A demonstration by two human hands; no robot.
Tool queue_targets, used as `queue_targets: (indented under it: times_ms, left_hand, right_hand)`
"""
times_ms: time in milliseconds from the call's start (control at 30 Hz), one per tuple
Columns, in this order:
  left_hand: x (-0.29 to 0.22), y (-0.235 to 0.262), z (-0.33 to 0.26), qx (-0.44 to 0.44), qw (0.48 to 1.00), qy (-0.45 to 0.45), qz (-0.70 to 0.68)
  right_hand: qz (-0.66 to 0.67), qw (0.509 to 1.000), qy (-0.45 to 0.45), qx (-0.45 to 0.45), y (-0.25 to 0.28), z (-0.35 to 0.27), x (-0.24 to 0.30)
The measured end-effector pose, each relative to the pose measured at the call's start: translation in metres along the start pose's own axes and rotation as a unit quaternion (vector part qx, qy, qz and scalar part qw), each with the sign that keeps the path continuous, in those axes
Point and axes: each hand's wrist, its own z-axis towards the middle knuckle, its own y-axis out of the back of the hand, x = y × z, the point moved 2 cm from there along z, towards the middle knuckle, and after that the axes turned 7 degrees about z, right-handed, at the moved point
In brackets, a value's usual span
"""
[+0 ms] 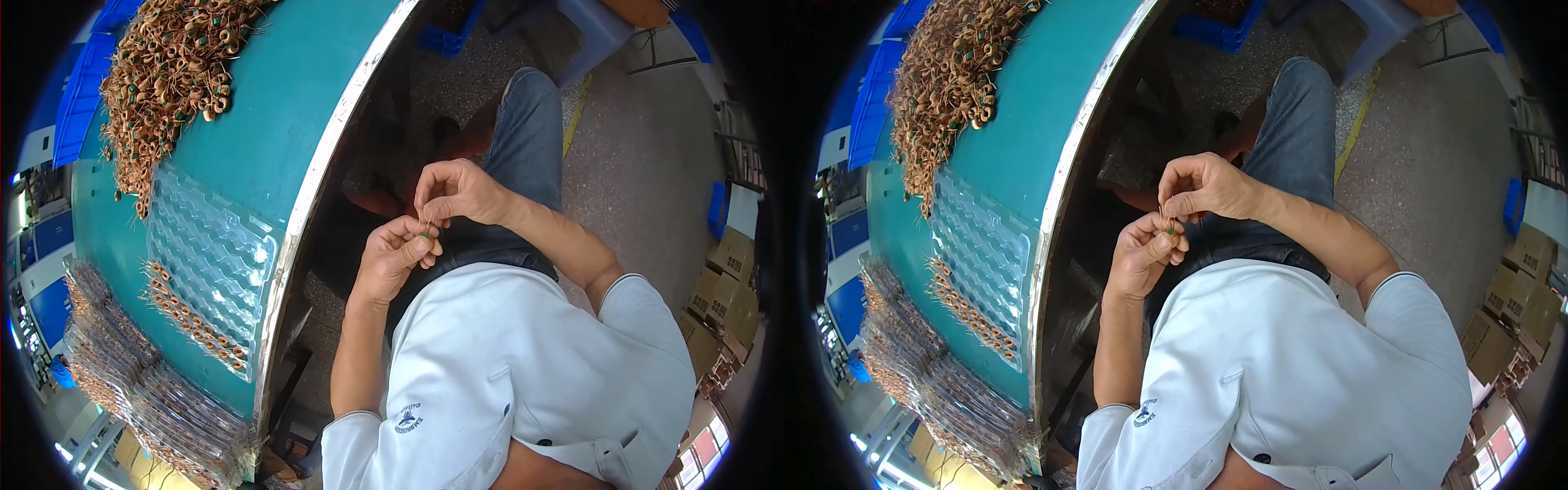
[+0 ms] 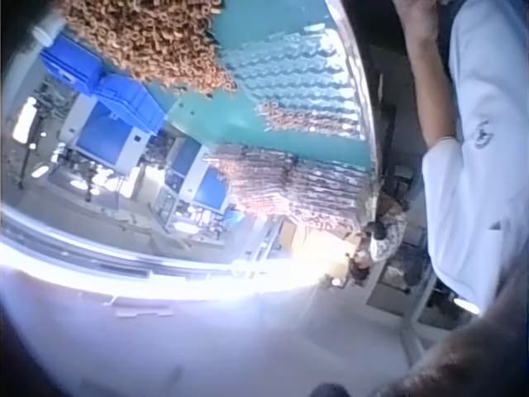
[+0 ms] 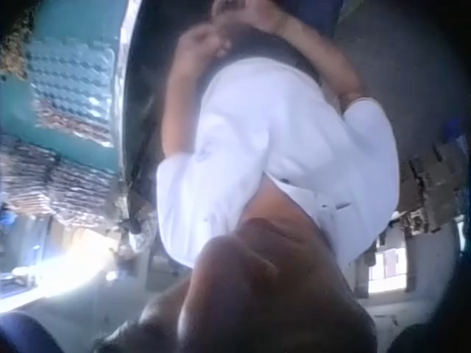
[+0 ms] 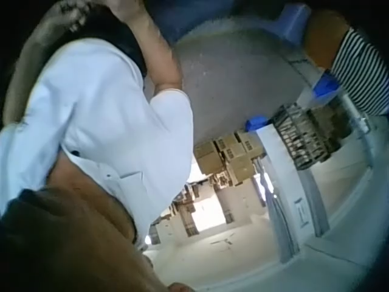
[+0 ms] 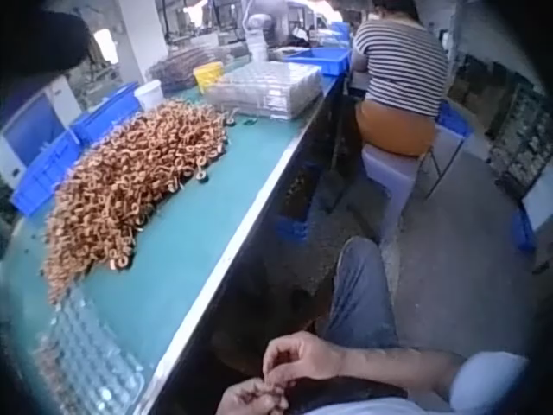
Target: Manually assembling small electronic parts by sliding green rings onto copper coils and organizing them into a plastic sorting tray.
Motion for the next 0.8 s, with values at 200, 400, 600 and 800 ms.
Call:
queue_targets:
  times_ms: [200,400,600,800]
  left_hand:
    - [0.0,0.003,-0.009,-0.076,0.996,-0.029,0.031]
    - [0.005,0.003,-0.026,-0.108,0.994,-0.032,0.003]
    - [-0.014,0.002,-0.034,-0.125,0.99,-0.053,0.038]
    - [-0.014,0.014,-0.034,-0.138,0.987,-0.07,0.048]
  right_hand:
    - [-0.002,0.996,0.066,-0.062,-0.013,0.008,-0.011]
    - [-0.037,0.992,0.017,-0.119,-0.031,0.008,0.006]
    - [-0.075,0.997,0.013,-0.029,-0.039,0.011,0.007]
    - [-0.045,0.996,-0.001,-0.071,-0.044,0.02,0.005]
